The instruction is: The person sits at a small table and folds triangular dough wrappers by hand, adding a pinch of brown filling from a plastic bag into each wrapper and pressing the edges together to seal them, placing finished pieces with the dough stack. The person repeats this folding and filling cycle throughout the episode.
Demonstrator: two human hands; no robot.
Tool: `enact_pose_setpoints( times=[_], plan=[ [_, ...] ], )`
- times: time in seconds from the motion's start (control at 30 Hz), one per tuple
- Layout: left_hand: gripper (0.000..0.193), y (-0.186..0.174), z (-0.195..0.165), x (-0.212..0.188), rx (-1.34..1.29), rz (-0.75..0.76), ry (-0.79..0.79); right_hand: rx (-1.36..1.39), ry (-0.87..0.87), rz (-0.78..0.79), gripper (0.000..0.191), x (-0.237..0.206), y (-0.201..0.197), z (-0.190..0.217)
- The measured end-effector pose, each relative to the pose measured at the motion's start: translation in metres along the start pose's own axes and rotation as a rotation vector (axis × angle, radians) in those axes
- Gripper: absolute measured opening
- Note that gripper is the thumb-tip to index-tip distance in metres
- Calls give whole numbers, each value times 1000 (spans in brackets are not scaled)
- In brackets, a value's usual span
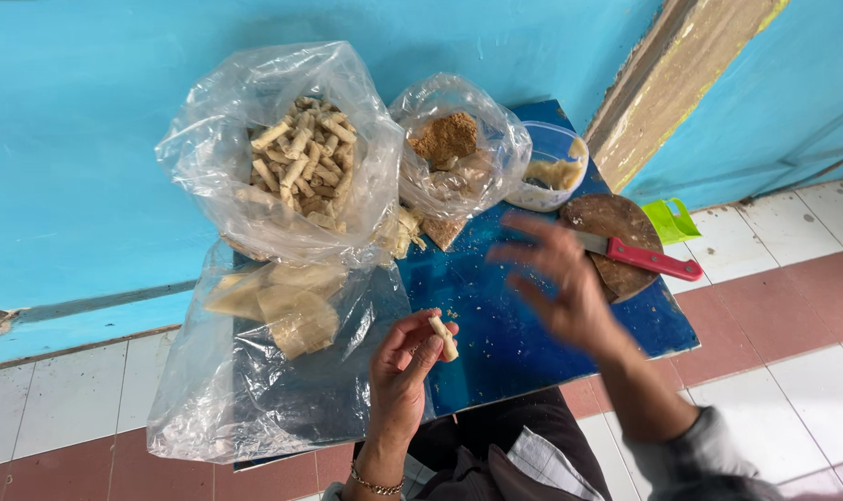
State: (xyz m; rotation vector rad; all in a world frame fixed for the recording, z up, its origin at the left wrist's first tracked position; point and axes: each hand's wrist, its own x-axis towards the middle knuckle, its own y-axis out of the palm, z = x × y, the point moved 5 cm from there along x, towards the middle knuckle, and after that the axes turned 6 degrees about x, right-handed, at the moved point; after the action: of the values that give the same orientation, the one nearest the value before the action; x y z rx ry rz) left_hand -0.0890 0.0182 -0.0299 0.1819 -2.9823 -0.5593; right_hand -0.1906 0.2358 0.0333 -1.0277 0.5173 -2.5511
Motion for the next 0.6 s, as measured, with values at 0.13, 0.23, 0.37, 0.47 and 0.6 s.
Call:
enact_pose_setpoints(
  times=[0.13, 0.23, 0.37, 0.47, 0.6],
  plan=[
    [32, 19, -11, -9, -75, -12, 43, -90, -111, -13, 46, -28, 26, 80],
    [32, 28, -11, -17, -118, -25, 63, -283, -156, -50, 52, -39, 33, 94],
    [30, 31, -7, -26, -131, -35, 73, -512, -264, -102, 49, -59, 39, 96],
    [29, 29, 3, -27, -108, -52, 37, -636, -274, -118, 53, -71, 42, 84],
    [29, 31, 12, -25, -91, -49, 31, -624, -262, -99, 55, -80, 47, 71]
  ],
)
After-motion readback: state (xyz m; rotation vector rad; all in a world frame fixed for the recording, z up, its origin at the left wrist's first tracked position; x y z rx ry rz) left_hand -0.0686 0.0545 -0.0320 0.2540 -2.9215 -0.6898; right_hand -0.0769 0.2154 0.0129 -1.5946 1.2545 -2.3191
